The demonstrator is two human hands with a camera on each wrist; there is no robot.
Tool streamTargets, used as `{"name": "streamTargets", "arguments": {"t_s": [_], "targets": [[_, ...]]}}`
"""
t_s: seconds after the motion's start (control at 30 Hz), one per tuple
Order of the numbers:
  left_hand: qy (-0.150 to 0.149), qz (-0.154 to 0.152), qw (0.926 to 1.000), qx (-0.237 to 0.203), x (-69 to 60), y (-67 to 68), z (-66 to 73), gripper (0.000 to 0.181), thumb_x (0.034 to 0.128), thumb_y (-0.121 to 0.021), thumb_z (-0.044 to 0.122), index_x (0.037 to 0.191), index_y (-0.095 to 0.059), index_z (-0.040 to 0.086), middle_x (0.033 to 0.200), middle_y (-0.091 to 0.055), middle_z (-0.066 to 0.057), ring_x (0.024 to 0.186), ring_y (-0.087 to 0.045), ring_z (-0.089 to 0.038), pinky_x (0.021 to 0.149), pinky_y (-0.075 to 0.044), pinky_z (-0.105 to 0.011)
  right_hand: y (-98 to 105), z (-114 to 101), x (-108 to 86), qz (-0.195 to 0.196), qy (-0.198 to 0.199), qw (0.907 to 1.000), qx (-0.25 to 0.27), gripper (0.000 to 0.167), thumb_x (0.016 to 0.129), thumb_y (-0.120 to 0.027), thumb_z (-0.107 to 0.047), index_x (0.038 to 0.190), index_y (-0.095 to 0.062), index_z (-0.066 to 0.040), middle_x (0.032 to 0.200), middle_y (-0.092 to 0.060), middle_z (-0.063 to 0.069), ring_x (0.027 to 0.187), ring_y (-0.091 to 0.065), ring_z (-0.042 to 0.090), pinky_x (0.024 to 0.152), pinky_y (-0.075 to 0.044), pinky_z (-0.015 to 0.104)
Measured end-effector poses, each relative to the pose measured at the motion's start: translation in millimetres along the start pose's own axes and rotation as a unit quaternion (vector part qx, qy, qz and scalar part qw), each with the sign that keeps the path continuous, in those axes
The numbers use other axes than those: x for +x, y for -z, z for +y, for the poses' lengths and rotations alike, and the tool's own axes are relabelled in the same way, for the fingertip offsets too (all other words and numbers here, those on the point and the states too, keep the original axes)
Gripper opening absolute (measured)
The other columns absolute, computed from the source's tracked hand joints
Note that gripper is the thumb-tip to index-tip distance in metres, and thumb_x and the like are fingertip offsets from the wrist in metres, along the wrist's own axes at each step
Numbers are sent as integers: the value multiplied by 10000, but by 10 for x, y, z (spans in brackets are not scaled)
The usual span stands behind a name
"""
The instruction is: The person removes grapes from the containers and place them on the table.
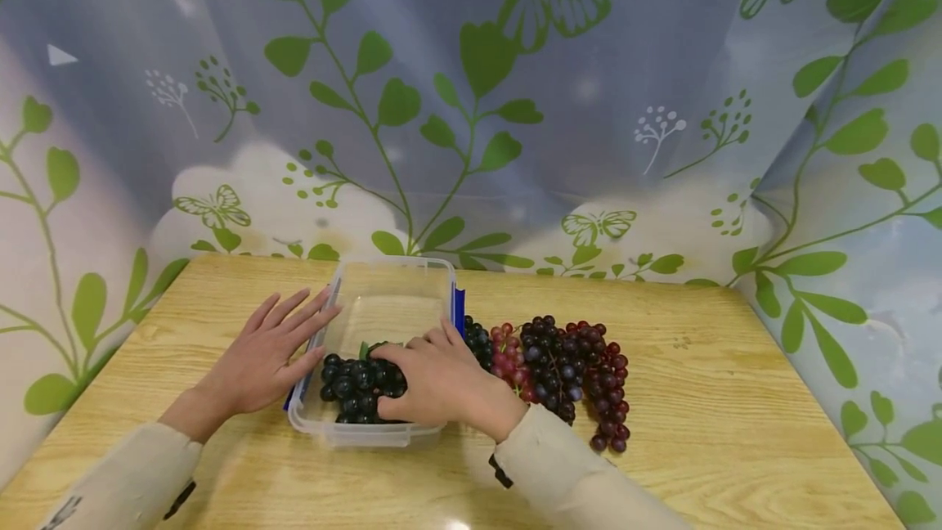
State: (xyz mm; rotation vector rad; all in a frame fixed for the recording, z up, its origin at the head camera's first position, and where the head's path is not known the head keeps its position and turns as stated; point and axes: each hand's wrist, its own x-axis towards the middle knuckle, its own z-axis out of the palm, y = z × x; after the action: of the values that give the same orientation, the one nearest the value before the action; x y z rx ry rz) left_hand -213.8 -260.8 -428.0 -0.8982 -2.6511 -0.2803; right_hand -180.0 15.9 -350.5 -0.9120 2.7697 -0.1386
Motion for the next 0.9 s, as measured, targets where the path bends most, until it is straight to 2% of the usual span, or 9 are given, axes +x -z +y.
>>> {"name": "streamTargets", "arguments": {"t_s": [0.27, 0.47, 0.7, 0.9], "targets": [[74, -44, 9999, -83, -7, -4, 13, 559, 987, -499, 358, 1498, -356, 182, 1549, -270, -70, 1396, -220, -339, 1117, -67, -522, 48, -10, 97, -344, -99, 9992, 176, 602, 845, -623, -577, 1390, -429, -411, 1210, -561, -53, 1156, -423, 203, 1131, -24, 527], [113, -57, 9999, -83, -11, 1, 2, 562, 993, -482, 368, 1510, -329, 208, 1553, -259, -68, 1399, -214, -336, 1118, -65, -521, 103, 21, 163, -789, -190, 9962, 332, 592, 851, -632, -567, 1382, -396, -453, 1270, -558, -107, 1154, -426, 175, 1122, 37, 530], [152, -104, 9998, -112, -14, -23, 3, 553, 994, -478, 371, 1500, -351, 188, 1555, -256, -63, 1402, -211, -332, 1120, -56, -518, 134, 50, 252, -1183, -178, 9924, 292, 595, 822, -671, -559, 1354, -413, -489, 1247, -575, -142, 1094, -425, 154, 1111, 80, 529], [164, -96, 9998, -103, -8, -10, 5, 566, 985, -504, 344, 1509, -331, 215, 1554, -258, -64, 1403, -209, -331, 1120, -53, -519, 103, 9, 329, -1108, -293, 9931, 255, 516, 792, -681, -590, 1256, -486, -480, 1140, -601, -119, 1009, -424, 149, 1111, 59, 538]]}}
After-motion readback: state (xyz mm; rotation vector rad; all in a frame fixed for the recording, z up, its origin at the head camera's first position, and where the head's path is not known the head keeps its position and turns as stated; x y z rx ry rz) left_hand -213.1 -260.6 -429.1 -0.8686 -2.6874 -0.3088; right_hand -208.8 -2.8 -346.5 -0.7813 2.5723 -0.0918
